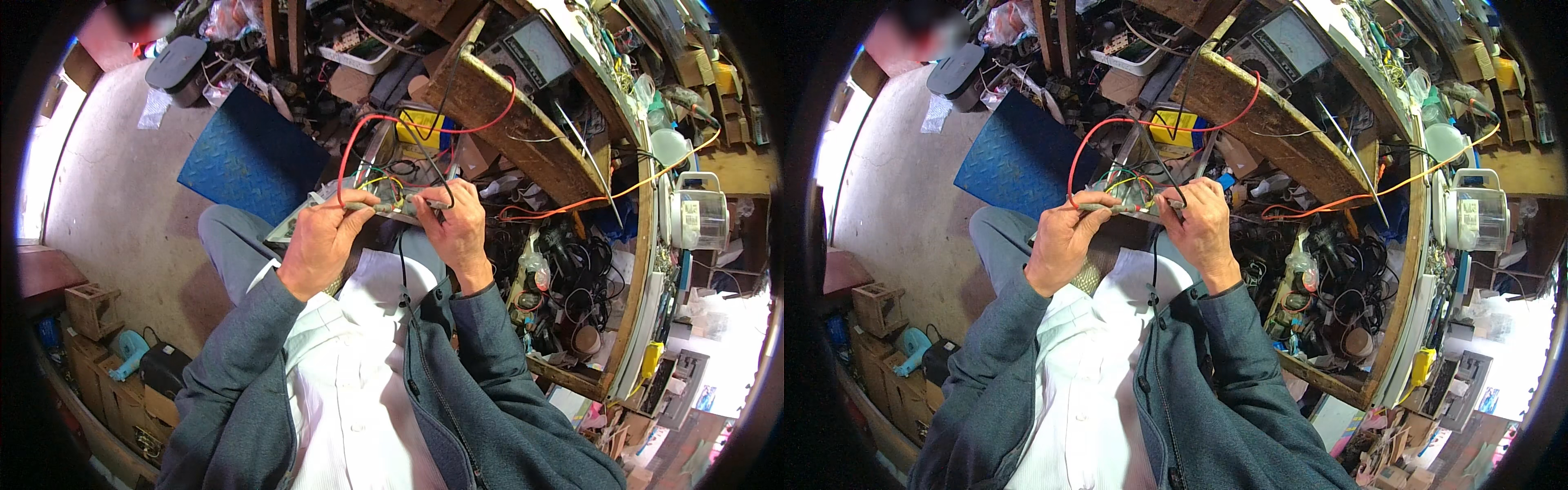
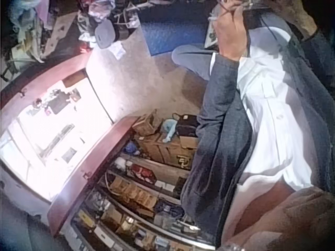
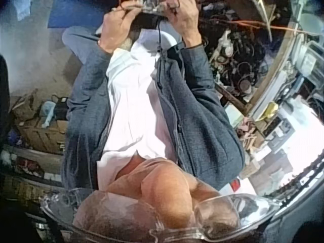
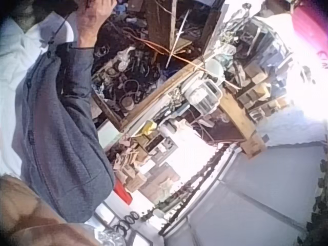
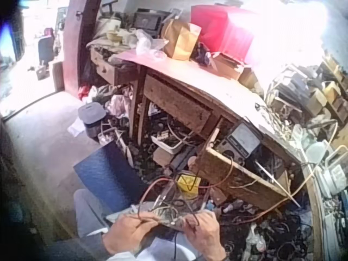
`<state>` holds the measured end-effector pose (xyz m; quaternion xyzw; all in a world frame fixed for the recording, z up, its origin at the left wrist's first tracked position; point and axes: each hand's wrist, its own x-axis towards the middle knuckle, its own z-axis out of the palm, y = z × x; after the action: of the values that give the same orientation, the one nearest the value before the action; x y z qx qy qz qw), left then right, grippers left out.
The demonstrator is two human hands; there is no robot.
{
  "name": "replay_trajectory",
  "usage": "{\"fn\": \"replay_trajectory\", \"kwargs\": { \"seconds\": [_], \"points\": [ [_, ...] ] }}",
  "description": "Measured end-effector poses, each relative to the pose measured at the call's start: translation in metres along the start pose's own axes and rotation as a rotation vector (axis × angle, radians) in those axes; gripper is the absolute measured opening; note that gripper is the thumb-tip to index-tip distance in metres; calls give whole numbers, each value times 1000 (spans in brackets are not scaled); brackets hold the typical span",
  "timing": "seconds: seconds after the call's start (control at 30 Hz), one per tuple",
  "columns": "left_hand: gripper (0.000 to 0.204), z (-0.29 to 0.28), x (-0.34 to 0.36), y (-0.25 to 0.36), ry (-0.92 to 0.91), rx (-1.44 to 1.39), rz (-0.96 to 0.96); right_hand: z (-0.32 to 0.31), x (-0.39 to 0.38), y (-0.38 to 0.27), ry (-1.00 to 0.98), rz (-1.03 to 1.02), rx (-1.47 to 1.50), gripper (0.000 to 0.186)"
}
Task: The person sits on the floor and uses a multimeter to test connections on a small electronic device. They repeatedly touch the probes to various points on the circuit board and wires, adjusting the device's position as needed.
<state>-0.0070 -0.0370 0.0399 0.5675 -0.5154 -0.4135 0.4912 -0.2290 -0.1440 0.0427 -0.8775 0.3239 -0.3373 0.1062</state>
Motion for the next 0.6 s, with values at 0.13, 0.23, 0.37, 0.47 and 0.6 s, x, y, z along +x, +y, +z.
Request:
{"fn": "replay_trajectory", "kwargs": {
  "seconds": [0.13, 0.23, 0.37, 0.47, 0.6],
  "points": [
    [17, -2, 0, 2, -1, 11, 11, -1, 0, 0, -8, -14, -9, 14],
    [17, 1, -1, 1, 18, 48, 43, 2, -2, 4, 14, -27, -34, 16],
    [16, 1, 1, 4, 50, 48, 86, -2, 1, 0, 6, -5, -41, 16],
    [17, -1, 2, 10, 24, 50, 20, -4, 4, -1, 11, -31, -12, 15],
    [15, 5, 3, -5, 64, 9, 137, -1, -1, 1, 6, -14, 13, 15]
  ]
}}
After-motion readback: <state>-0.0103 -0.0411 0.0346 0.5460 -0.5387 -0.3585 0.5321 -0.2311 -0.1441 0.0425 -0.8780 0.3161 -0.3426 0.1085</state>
